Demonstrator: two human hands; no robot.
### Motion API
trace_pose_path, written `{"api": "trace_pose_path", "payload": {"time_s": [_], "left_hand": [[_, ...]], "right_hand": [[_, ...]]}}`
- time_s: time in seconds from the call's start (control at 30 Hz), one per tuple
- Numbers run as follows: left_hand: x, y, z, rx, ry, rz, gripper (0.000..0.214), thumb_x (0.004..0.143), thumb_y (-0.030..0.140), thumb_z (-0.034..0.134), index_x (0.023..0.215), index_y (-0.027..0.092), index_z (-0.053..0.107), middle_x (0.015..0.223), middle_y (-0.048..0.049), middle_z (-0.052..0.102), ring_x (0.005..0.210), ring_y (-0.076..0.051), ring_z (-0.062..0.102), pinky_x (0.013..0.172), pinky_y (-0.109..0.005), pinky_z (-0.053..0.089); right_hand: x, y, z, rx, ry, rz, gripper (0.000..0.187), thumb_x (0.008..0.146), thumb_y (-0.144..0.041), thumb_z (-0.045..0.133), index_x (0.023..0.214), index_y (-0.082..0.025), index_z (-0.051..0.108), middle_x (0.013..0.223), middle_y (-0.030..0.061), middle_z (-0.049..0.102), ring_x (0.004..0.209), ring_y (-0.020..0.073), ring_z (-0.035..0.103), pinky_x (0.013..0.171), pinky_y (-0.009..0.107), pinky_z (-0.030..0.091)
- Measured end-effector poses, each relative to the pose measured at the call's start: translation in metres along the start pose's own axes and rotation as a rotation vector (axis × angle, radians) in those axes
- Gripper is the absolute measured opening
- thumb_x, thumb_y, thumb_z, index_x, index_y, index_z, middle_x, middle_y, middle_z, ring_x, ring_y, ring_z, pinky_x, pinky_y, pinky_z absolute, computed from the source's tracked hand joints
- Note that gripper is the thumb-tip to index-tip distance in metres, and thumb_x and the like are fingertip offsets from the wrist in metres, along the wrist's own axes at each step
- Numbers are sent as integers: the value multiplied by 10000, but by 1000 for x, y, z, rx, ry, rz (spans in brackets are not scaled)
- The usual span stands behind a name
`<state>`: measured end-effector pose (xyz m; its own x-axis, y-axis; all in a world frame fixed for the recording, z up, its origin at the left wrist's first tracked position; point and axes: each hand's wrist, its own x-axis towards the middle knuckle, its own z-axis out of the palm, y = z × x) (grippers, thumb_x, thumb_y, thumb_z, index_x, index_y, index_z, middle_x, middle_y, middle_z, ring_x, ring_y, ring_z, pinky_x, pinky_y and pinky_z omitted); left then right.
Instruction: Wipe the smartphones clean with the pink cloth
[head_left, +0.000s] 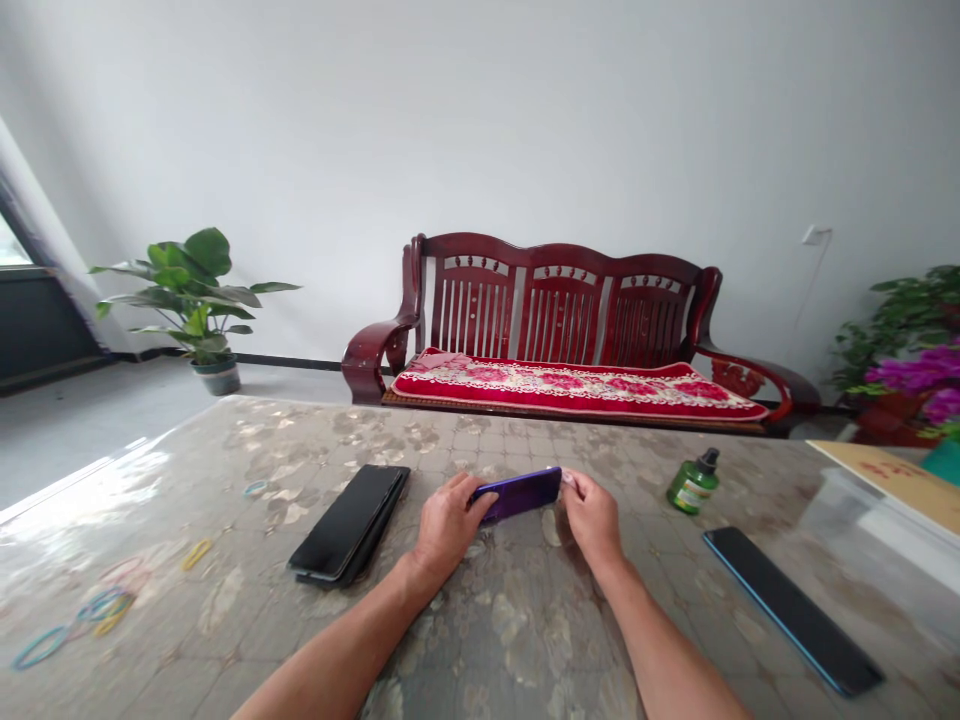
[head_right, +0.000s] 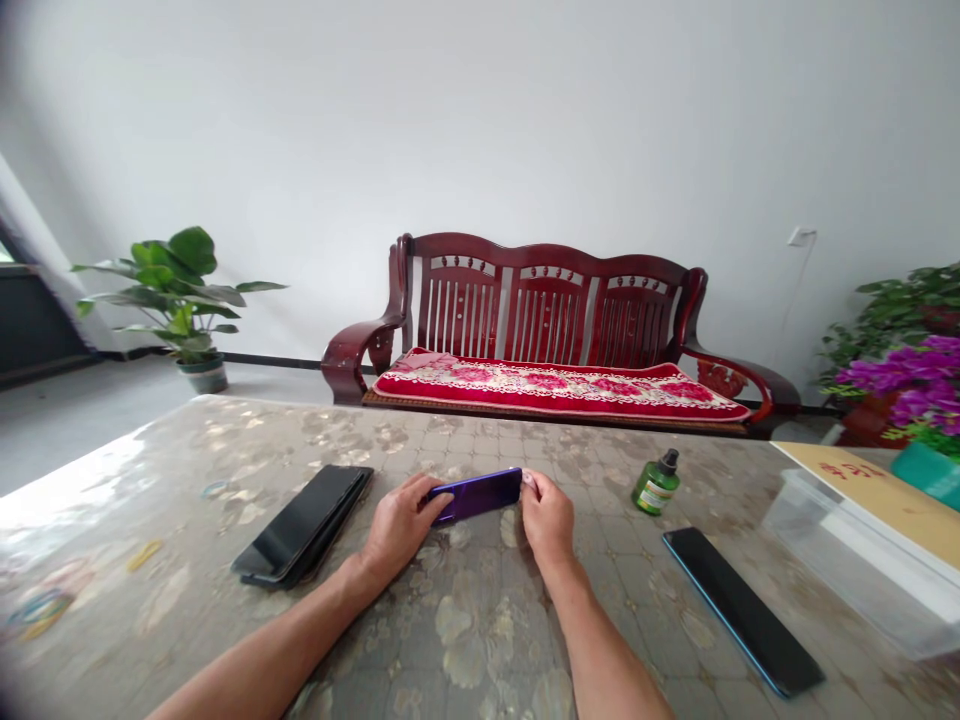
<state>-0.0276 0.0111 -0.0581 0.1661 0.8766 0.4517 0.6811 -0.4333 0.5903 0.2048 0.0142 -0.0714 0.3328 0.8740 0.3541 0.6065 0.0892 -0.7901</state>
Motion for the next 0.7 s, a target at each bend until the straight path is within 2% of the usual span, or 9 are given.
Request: {"api": "trace_pose_path", "payload": {"time_s": [0.1,0.3,0.43,0.53,0.7], "left_hand": [[0,2,0,13,-6,-5,150,920,314,582,859,223,685,825,-16,666,777,-179,638,695,-253,442],[3,3,-2,11,4,-53,114,904,280,604,852,211,678,822,-8,676,785,-177,645,712,-253,452],[1,3,-2,33,2,-46,108,908,285,611,875,220,690,830,-1,678,775,-167,648,701,-243,450],[-3,3,-3,70,7,18,120,916,304,615,883,228,702,824,-3,673,766,-165,645,684,-240,445],[-10,8,-4,153,-24,257,155,942,315,592,879,224,701,802,-16,658,766,-166,628,686,-244,441]], "right_hand": [[0,-2,1,35,15,-4,423,864,-472,427,1022,-235,739,1020,59,757,965,238,686,830,307,494],[-2,2,0,-65,-34,30,284,811,-425,515,862,-284,756,866,51,768,837,235,685,714,289,461],[-2,2,0,17,-27,36,313,825,-459,509,901,-283,756,917,44,768,891,239,680,761,301,469],[1,3,1,131,-28,48,377,827,-503,499,936,-248,754,955,59,763,915,251,681,786,322,492],[4,7,5,368,74,207,536,767,-566,521,1031,-140,712,819,92,746,736,245,693,599,310,531]]}}
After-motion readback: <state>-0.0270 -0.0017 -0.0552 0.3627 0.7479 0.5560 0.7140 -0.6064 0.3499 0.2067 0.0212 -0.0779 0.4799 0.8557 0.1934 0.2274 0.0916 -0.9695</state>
